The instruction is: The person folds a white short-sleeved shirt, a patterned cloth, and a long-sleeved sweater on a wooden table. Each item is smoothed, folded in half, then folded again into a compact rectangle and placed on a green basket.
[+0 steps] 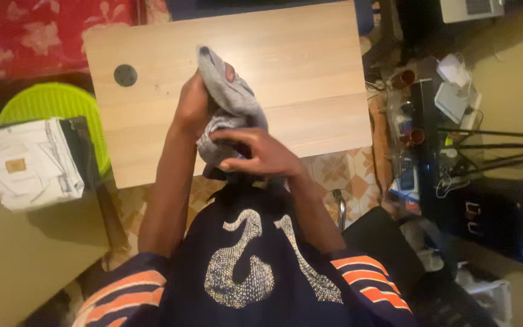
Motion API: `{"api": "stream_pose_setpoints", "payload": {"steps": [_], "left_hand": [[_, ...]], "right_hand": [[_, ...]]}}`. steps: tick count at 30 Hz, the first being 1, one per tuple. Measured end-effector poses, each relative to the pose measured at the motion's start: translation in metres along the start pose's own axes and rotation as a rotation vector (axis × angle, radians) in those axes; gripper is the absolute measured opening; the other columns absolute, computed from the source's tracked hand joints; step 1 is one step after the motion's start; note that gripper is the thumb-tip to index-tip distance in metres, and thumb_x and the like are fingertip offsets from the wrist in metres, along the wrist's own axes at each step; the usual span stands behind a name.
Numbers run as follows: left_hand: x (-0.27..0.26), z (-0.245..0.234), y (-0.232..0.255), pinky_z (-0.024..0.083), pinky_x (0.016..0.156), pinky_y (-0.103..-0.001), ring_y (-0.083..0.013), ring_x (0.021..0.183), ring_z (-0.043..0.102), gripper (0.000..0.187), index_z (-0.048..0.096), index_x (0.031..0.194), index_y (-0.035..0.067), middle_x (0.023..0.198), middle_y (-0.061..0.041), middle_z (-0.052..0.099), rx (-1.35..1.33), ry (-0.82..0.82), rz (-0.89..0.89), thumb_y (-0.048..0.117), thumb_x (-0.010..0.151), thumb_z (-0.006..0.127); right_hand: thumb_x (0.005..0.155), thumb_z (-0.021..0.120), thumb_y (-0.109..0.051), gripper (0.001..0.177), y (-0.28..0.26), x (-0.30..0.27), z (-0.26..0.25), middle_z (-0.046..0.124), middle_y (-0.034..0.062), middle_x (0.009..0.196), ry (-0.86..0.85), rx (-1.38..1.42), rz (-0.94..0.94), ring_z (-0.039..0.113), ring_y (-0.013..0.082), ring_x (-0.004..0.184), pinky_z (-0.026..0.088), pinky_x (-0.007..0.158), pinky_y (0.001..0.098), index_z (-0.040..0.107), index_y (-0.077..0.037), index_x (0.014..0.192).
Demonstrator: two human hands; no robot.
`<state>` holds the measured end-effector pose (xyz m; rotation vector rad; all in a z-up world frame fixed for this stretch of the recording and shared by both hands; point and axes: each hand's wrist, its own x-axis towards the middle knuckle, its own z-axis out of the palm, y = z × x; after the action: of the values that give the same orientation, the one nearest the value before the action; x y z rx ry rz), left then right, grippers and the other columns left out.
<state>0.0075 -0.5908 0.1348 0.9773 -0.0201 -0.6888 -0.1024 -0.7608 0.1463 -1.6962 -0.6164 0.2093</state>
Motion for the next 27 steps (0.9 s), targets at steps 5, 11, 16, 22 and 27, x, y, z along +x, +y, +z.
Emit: {"api": "stream_pose_setpoints", "payload": {"steps": [5,11,16,22,27], "left_hand": [[0.006,-0.002,-0.003,0.056,0.068,-0.034,-0.0216,0.077,0.063,0.031,0.057,0.096,0.005,0.089,-0.011,0.063,-0.012,-0.059,-0.006,0.025,0.112,0.039],[0.006,0.034,0.011,0.05,0.064,-0.028,-0.014,0.069,0.057,0.031,0.068,0.114,-0.001,0.083,-0.004,0.064,0.334,-0.198,-0.013,0.026,0.112,0.054],[-0.002,0.048,0.01,0.054,0.077,-0.031,-0.0137,0.083,0.064,0.055,0.058,0.142,0.004,0.091,-0.004,0.068,0.48,-0.061,0.208,0.025,0.095,0.076],[-0.028,-0.004,-0.067,0.049,0.102,-0.043,-0.0234,0.12,0.061,0.103,0.045,0.151,0.012,0.13,-0.01,0.064,0.719,-0.02,0.104,0.039,0.063,0.092],[-0.037,-0.035,-0.145,0.057,0.111,-0.045,-0.0262,0.122,0.073,0.05,0.076,0.134,0.01,0.123,-0.01,0.078,0.93,0.097,-0.027,0.042,0.095,0.079]], "right_hand": [[0.095,0.078,-0.015,0.019,0.016,-0.013,-0.038,0.084,0.0172,0.111,0.239,0.25,0.204,0.079,0.0248,0.096,0.059,0.086,0.0385,0.082,-0.004,0.11],[0.076,0.083,-0.012,0.071,0.04,0.004,-0.081,0.06,0.0044,0.136,0.193,0.304,-0.078,0.058,0.0158,0.128,0.047,0.11,0.0319,0.051,-0.004,0.139],[0.091,0.083,-0.007,0.033,0.067,-0.005,-0.073,0.069,0.0031,0.109,0.135,0.463,0.172,0.066,0.0146,0.102,0.058,0.091,0.0316,0.064,-0.004,0.118],[0.096,0.08,-0.01,0.022,0.061,-0.022,-0.095,0.064,0.0014,0.101,0.384,0.521,0.041,0.064,0.0147,0.095,0.059,0.084,0.0294,0.061,-0.007,0.108],[0.092,0.083,-0.022,0.034,0.031,-0.036,-0.129,0.062,0.0015,0.098,0.473,0.66,-0.058,0.063,0.0142,0.09,0.058,0.081,0.028,0.057,-0.008,0.108]]}}
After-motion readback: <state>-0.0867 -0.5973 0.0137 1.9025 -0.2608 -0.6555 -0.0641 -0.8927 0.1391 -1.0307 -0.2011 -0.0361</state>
